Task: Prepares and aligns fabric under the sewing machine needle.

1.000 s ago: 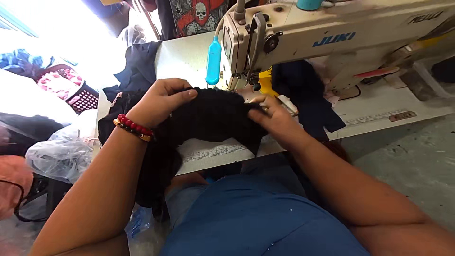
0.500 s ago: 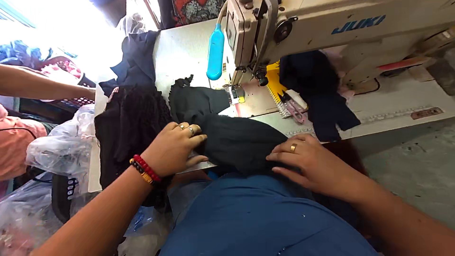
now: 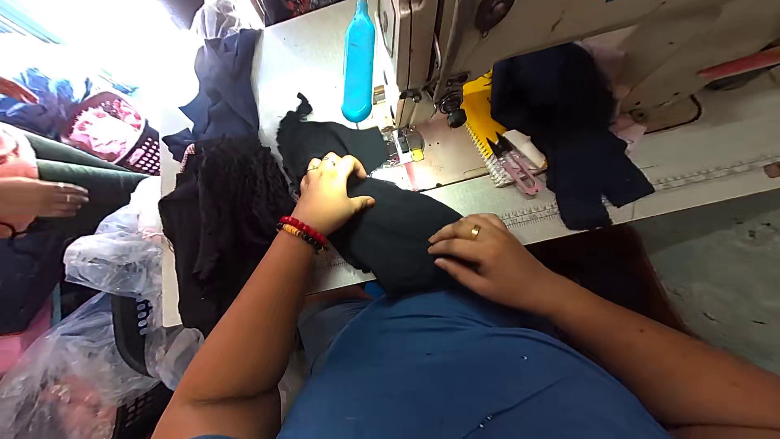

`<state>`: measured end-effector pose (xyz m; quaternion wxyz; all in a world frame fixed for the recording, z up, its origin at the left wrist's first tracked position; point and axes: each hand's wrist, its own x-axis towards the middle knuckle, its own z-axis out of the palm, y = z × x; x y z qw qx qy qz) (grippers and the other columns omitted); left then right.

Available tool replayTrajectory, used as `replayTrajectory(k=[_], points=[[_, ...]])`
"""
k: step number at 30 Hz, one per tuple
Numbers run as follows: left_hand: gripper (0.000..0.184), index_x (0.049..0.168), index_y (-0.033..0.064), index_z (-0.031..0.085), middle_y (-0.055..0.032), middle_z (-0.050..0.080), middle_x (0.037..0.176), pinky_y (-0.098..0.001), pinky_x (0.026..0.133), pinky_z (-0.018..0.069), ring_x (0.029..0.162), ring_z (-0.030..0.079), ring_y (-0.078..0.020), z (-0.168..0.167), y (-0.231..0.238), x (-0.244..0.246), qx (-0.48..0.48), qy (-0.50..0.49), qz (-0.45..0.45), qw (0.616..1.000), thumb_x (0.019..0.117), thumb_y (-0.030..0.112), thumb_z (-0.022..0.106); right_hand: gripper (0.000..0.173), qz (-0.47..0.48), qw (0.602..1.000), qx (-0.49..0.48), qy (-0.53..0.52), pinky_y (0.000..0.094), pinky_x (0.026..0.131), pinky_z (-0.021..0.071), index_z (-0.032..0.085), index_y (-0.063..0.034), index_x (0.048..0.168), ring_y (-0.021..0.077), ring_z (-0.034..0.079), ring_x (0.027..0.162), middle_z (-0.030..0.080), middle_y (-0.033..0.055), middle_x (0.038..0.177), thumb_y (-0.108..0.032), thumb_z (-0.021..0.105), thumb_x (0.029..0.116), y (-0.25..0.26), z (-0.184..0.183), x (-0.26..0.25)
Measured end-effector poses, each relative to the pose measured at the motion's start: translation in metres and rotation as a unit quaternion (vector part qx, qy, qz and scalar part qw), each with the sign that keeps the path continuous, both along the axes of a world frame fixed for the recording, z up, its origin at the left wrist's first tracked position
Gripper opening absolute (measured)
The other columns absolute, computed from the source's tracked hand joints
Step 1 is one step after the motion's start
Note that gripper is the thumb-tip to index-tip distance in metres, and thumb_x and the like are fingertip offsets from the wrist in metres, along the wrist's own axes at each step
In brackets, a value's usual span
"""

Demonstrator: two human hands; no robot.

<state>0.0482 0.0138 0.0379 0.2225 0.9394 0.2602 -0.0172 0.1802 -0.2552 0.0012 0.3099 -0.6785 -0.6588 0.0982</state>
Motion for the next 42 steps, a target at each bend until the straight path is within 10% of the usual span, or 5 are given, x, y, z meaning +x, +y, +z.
replayTrajectory(k=[4, 10, 20, 30, 42], points=[[0.018, 0.092, 0.0152, 0.074, -0.0112, 0.062, 0.123, -0.0625, 0.1, 0.0386, 0.126, 0.049, -0.0382, 0.0, 0.003, 0.001, -0.026, -0.032, -0.077, 0.996, 0.0803, 0.023, 0.086, 0.034, -0.082, 0.995, -0.038, 0.038, 0.0538, 0.097, 0.0518, 0.071, -0.0066, 0.124, 0.035, 0.064, 0.114, 0.07, 0.0146, 0.12, -0.025, 0.066, 0.0954, 0.039, 0.018, 0.018], [0.051, 0.132, 0.0269, 0.067, -0.009, 0.052, 0.147, -0.0655, 0.097, 0.0384, 0.14, 0.039, -0.0398, 0.008, -0.008, 0.018, 0.012, 0.031, -0.077, 0.996, 0.0849, 0.041, 0.082, 0.042, -0.162, 0.972, -0.154, 0.077, 0.061, 0.1, 0.0469, 0.067, -0.0034, 0.124, 0.0391, 0.062, 0.116, 0.069, 0.0194, 0.114, -0.027, 0.077, 0.0908, 0.095, 0.021, 0.011], [0.022, 0.103, 0.0056, 0.072, -0.0118, 0.072, 0.097, -0.0581, 0.098, 0.0454, 0.099, 0.068, -0.0279, 0.022, 0.004, 0.012, -0.05, -0.064, -0.198, 0.977, 0.0882, 0.021, 0.078, 0.022, -0.125, 0.947, -0.056, 0.29, 0.0354, 0.076, 0.0556, 0.064, -0.0031, 0.108, 0.015, 0.065, 0.081, 0.067, 0.0081, 0.093, -0.011, 0.074, 0.0899, 0.091, 0.022, 0.007], [0.009, 0.098, 0.0107, 0.065, 0.008, 0.066, 0.082, -0.016, 0.067, 0.0525, 0.071, 0.061, 0.0023, 0.023, 0.016, -0.027, -0.343, -0.201, 0.024, 0.917, 0.0928, 0.005, 0.068, 0.031, -0.127, 0.917, -0.029, 0.377, 0.0202, 0.063, 0.0535, 0.064, -0.0075, 0.112, 0.003, 0.062, 0.063, 0.069, -0.0008, 0.077, -0.011, 0.081, 0.0863, 0.072, 0.033, 0.012], [0.008, 0.095, 0.0118, 0.068, 0.0071, 0.069, 0.088, -0.0189, 0.073, 0.0572, 0.079, 0.066, -0.0007, 0.026, -0.011, -0.056, -0.362, -0.296, 0.089, 0.879, 0.0945, 0.004, 0.067, 0.03, -0.122, 0.917, 0.003, 0.379, 0.0178, 0.066, 0.0537, 0.068, -0.0096, 0.111, 0.0022, 0.064, 0.07, 0.069, -0.0035, 0.081, -0.012, 0.081, 0.0841, 0.067, 0.042, 0.002]])
